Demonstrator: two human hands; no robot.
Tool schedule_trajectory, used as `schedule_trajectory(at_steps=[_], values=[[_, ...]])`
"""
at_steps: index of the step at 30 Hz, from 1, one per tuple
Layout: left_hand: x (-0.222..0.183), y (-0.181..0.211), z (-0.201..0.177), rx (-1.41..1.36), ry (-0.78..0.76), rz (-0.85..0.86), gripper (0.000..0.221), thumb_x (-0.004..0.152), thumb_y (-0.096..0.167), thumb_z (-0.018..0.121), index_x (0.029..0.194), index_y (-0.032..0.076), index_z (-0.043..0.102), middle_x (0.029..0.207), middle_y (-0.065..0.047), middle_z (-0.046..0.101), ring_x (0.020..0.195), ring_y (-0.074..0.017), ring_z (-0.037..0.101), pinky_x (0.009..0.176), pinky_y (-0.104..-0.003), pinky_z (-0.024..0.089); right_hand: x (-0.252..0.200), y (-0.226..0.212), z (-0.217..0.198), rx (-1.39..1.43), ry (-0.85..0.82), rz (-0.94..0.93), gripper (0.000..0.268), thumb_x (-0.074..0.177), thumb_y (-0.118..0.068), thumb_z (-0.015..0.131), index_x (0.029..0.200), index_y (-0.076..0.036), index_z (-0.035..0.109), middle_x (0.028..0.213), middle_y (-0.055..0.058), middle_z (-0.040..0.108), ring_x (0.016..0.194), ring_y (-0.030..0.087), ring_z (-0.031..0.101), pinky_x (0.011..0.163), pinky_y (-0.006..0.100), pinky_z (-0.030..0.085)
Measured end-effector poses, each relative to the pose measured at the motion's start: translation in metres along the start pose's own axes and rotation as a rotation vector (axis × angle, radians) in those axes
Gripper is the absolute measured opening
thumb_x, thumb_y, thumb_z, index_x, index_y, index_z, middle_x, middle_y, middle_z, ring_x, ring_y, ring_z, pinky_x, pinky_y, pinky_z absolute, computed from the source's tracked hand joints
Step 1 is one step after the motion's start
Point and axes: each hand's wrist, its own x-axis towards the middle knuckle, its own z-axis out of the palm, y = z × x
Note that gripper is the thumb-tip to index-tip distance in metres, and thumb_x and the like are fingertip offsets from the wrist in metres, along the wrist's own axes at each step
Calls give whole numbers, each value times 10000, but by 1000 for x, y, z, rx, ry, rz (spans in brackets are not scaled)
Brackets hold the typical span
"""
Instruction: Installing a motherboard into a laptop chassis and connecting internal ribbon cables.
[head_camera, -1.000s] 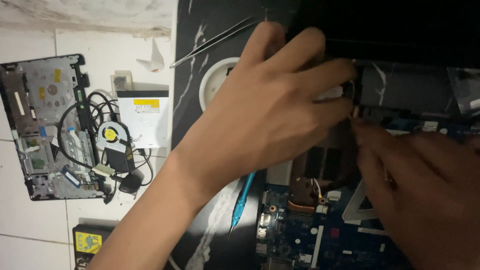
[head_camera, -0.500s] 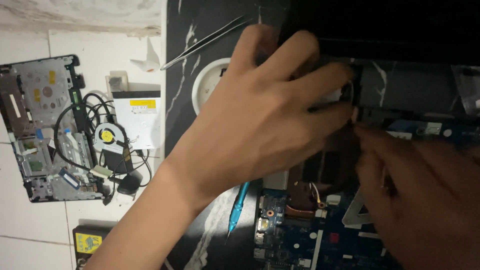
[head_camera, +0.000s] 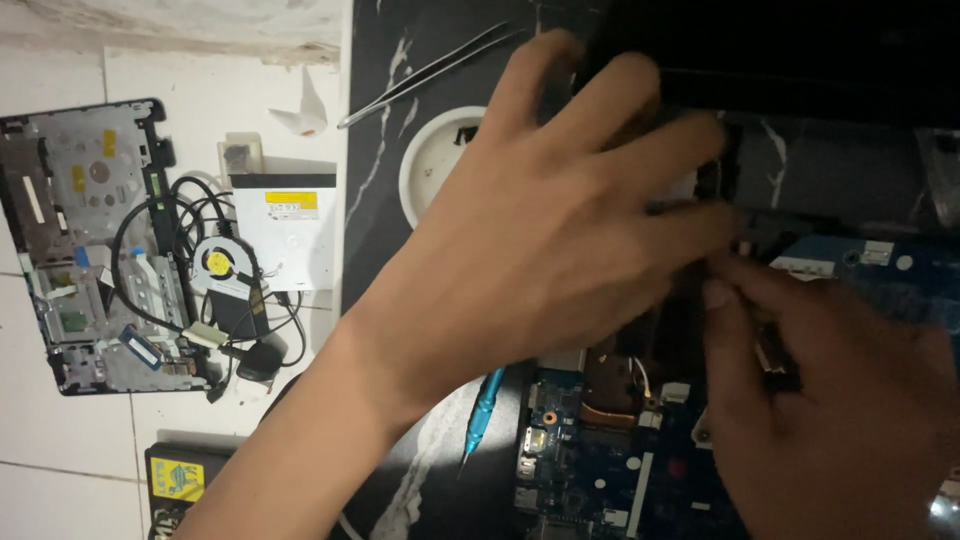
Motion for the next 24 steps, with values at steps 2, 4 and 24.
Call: schedule_trajectory(at_steps=[2,4,24], values=[[1,0,-1,-1,-10,-3,171,907,221,849,1070,172,842,1188,-61,650,1099,-281,505,1125,-561,354,0,7,-3,-59,-29,-49,164,978,103,806,1137,117,766,720,191,670,350,183,467,379,298,341],[1,1,-1,36,-18,-5,108,897,197,856,1003,188,843,1188,-46,662,1097,-285,493,1120,-543,342,-4,16,-7,-323,-124,-95,232,1034,-7,771,1264,-35,783,739,88,687,393,156,492,579,343,384],[1,10,0,138,-9,11,138,917,186,805,1033,259,817,1207,-95,572,1023,-334,501,1108,-575,374,45,102,-23,-413,-203,-697,278,889,-96,729,1139,-217,744,1186,-1,750,953,170,692,951,409,552]])
